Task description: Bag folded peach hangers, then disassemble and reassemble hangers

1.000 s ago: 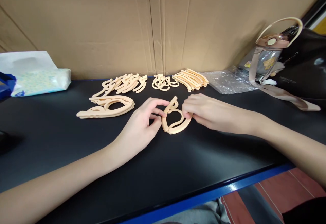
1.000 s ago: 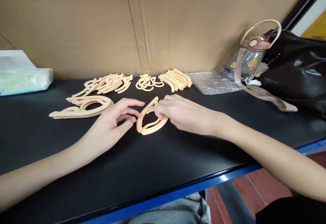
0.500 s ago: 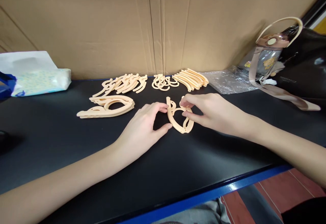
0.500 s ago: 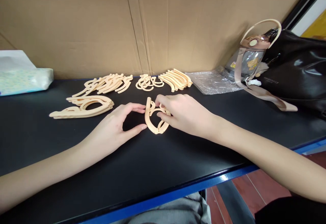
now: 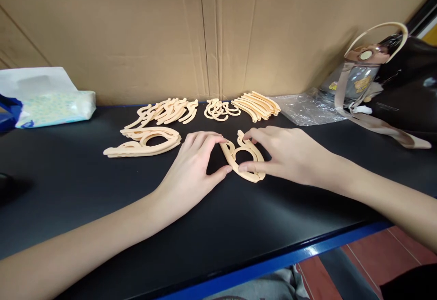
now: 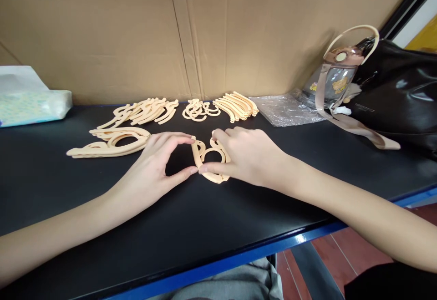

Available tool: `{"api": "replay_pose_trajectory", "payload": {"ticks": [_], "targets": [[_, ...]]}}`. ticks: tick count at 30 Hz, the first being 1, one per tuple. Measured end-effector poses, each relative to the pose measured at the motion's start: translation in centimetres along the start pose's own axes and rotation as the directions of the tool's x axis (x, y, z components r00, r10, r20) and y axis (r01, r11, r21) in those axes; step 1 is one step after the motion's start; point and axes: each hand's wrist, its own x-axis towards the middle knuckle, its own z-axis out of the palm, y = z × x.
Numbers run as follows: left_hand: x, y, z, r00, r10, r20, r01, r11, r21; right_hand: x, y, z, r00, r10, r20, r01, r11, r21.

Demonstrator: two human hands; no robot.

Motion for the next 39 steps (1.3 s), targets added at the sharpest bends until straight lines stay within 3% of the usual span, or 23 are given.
{"api": "replay_pose_trajectory", "payload": {"ticks": [5, 11, 17, 22, 29, 34, 39], "targets": [[0.2, -0.6, -0.3, 0.999, 0.031, 0.029, -0.030, 0.999, -0.014, -0.1, 0.0, -0.2, 0.972, -0.224, 0.073, 0.205, 0.957, 0.205], [0.1, -1.4, -1.2, 0.973, 0.093, 0.213, -0.090, 0.996, -0.024, -0.1, 0.4, -0.6, 0.951, -0.268, 0.152, 0.170, 0.869, 0.465], [0.1, -0.9, -1.4, 0.962, 0.259, 0.086, -0.270, 0.949, 0.162, 0.3, 1.1, 0.1, 0.927, -0.376, -0.007, 0.349, 0.853, 0.389], [0.1, -0.3, -1.5, 0.914, 0.405, -0.016, -0.373, 0.855, 0.360, 0.4, 0.3, 0.7, 0.945, -0.314, -0.091, 0.323, 0.849, 0.418], [0.1, 0.1, -1.4, 0.893, 0.449, -0.015, -0.399, 0.807, 0.435, 0.4, -1.4, 1.8, 0.982, -0.156, -0.109, 0.189, 0.715, 0.673], [0.0, 0.2, -1.4, 0.890, 0.455, -0.012, -0.404, 0.802, 0.441, 0.5, -1.2, 1.9, 0.981, -0.150, -0.120, 0.191, 0.683, 0.705], [0.2, 0.4, -1.5, 0.875, 0.483, 0.023, -0.422, 0.738, 0.527, 0.5, -1.2, 1.8, 0.975, -0.175, -0.137, 0.222, 0.727, 0.650]]}}
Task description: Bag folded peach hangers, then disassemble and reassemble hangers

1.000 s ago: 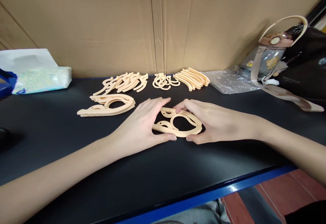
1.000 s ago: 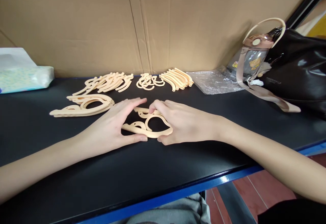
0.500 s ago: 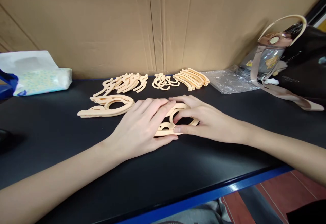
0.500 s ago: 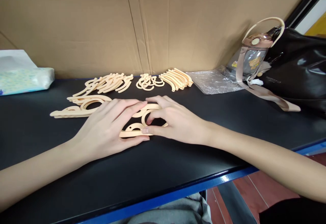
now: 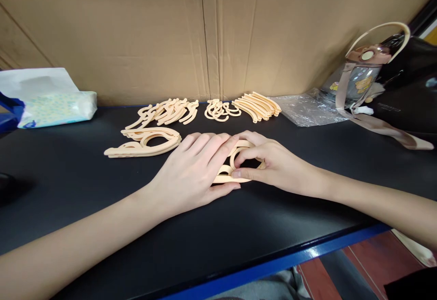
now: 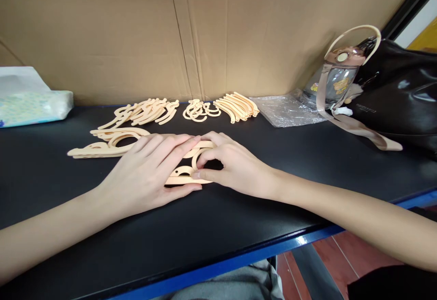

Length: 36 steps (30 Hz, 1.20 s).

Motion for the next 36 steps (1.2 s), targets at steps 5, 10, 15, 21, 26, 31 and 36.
{"api": "replay_pose_trajectory", "payload": {"ticks": [5, 10, 15, 21, 26, 31, 36], "targets": [[0.6, -0.5, -0.8, 0.992, 0.090, 0.091, -0.104, 0.981, 0.161, -0.3, -0.5, -0.3, 1.000, -0.013, 0.022, 0.014, 0.999, -0.038], [0.0, -3.4, -2.6, 0.993, 0.034, 0.112, -0.054, 0.982, 0.182, -0.3, -0.5, -1.0, 0.985, -0.099, -0.140, 0.089, 0.993, -0.078], [-3.0, -9.2, -4.2, 0.947, -0.241, 0.212, 0.238, 0.970, 0.041, 0.1, 0.3, -1.3, 0.975, -0.117, -0.190, 0.085, 0.982, -0.169], [-5.9, -13.3, -4.4, 0.752, -0.555, 0.357, 0.588, 0.808, 0.018, 0.3, 1.5, -0.1, 1.000, -0.021, -0.011, 0.019, 0.987, -0.160], [-5.7, -13.3, -4.9, 0.636, -0.594, 0.492, 0.685, 0.729, -0.006, 0.4, 1.8, 0.1, 0.999, 0.030, 0.037, -0.022, 0.981, -0.194], [-6.4, -13.8, -4.8, 0.657, -0.552, 0.513, 0.678, 0.730, -0.083, 0.5, 1.6, -0.1, 0.997, 0.053, 0.057, -0.040, 0.978, -0.206], [-7.2, -14.6, -4.4, 0.664, -0.496, 0.559, 0.665, 0.733, -0.141, 0.4, 1.5, -0.2, 0.996, 0.054, 0.077, -0.037, 0.977, -0.208]]}}
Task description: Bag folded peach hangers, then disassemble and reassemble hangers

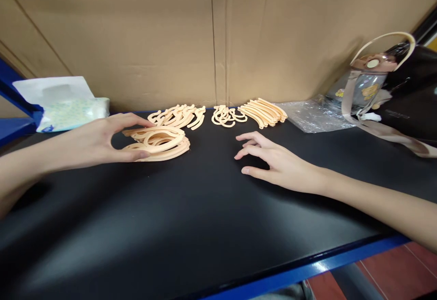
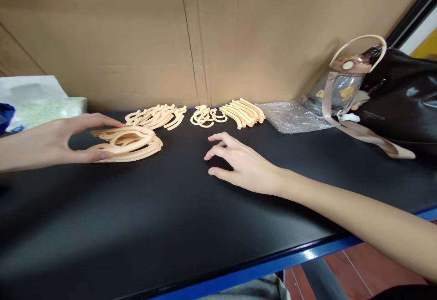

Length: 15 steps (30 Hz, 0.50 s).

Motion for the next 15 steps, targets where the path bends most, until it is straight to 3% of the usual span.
{"api": "replay_pose_trajectory", "payload": {"ticks": [7, 15], "targets": [[0.1, -0.5, 1.3, 0.995, 0.040, -0.088, -0.043, 0.998, -0.036, -0.1, 0.2, 0.1, 1.000, -0.026, -0.003, 0.026, 0.999, -0.035], [0.0, -0.3, 1.8, 0.995, 0.024, -0.101, -0.028, 0.999, -0.033, -0.1, 0.2, 0.2, 0.999, -0.038, 0.001, 0.038, 0.998, -0.048]]}}
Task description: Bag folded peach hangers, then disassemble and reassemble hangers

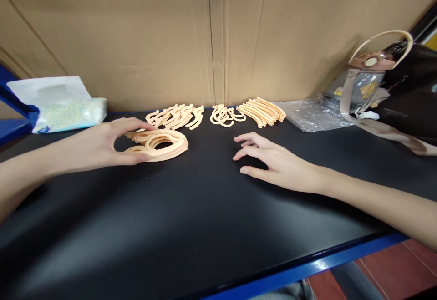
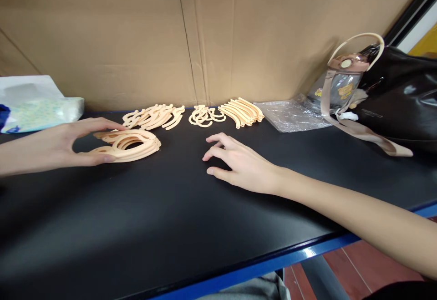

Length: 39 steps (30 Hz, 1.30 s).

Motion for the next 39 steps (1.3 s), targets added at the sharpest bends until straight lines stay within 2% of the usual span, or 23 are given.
{"api": "replay_pose_trajectory", "payload": {"ticks": [13, 28, 32, 36, 39], "targets": [[-0.1, 0.9, -0.1, 1.000, -0.014, 0.005, 0.014, 0.999, -0.037, 0.0, 0.1, 0.0, 1.000, -0.007, -0.003, 0.007, 1.000, -0.019], [-0.1, 0.9, 0.1, 1.000, 0.019, -0.014, -0.020, 0.999, -0.044, -0.2, 0.2, 0.0, 1.000, -0.010, 0.004, 0.010, 1.000, -0.028], [0.0, 0.9, -0.1, 1.000, 0.015, 0.013, -0.015, 1.000, -0.026, -0.1, 0.1, 0.0, 1.000, -0.007, 0.010, 0.008, 1.000, -0.029], [0.2, 0.0, -0.9, 0.992, -0.020, 0.122, 0.025, 0.999, -0.038, -0.1, 0.1, 0.0, 1.000, -0.011, 0.009, 0.011, 0.999, -0.034], [0.0, -0.9, -1.6, 0.987, -0.022, 0.160, 0.034, 0.997, -0.073, -0.2, 0.1, 0.0, 1.000, -0.013, 0.012, 0.014, 0.999, -0.032]]}}
